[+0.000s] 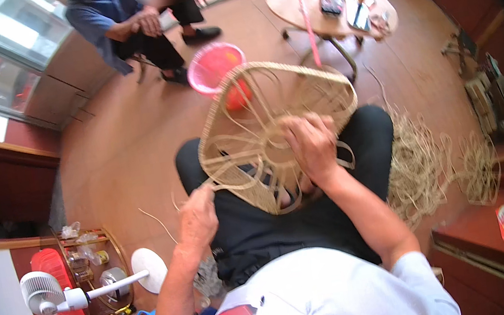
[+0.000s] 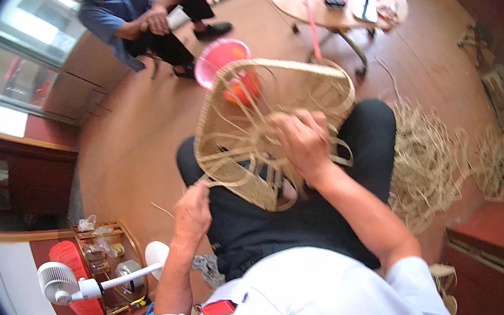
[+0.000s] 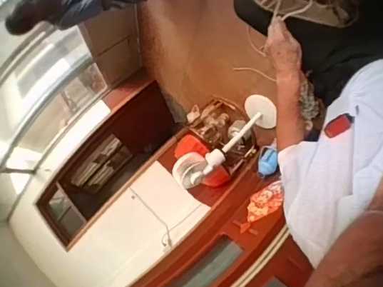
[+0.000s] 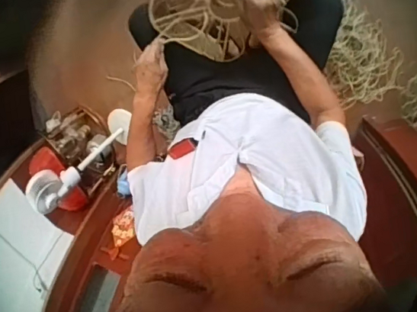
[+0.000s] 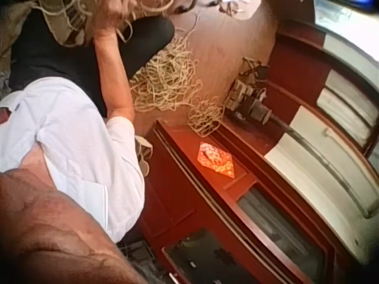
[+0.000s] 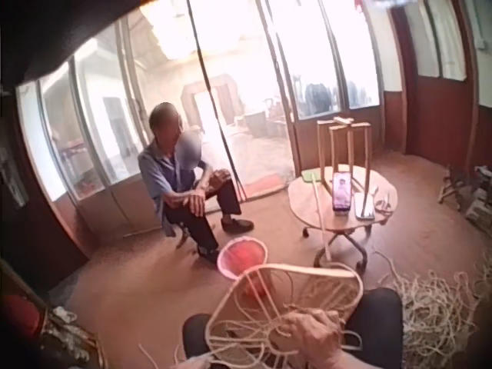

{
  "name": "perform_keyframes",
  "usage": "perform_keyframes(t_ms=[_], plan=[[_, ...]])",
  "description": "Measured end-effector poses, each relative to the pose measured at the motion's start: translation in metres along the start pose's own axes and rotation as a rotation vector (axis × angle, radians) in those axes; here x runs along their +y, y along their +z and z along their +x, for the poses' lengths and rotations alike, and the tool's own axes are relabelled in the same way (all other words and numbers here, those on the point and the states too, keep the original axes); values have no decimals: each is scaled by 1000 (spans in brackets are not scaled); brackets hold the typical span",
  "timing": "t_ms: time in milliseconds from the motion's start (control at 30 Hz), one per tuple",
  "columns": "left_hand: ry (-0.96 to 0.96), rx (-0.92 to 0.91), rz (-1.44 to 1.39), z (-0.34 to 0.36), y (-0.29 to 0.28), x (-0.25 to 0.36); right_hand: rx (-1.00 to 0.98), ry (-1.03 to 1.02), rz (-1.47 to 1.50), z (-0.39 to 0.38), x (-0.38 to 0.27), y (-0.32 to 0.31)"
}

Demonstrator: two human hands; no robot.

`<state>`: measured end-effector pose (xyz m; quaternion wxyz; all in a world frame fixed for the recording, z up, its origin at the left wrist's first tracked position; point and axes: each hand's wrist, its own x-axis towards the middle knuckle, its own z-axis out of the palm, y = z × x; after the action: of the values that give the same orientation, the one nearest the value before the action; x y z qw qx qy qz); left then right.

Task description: The person is weaving a basket using long strips of dried plant material.

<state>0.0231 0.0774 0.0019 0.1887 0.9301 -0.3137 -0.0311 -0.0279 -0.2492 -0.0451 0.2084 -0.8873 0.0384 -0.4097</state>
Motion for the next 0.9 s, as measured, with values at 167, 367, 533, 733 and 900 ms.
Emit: perform_keyframes(t_ms=[167, 367, 533, 733, 900], plan=[[-44, -15, -366, 20, 0, 12, 53, 92, -45, -7, 9, -3], [57, 329, -200, 48, 8, 37, 32, 82, -53, 3, 6, -4], [165, 232, 29, 83, 31, 50, 14, 100, -56, -1, 8, -1], [222, 212, 10, 86, 40, 46, 24, 201, -73, -24, -8, -2], [302, 259, 60, 91, 49, 46, -4, 229, -110, -27, -3, -11]])
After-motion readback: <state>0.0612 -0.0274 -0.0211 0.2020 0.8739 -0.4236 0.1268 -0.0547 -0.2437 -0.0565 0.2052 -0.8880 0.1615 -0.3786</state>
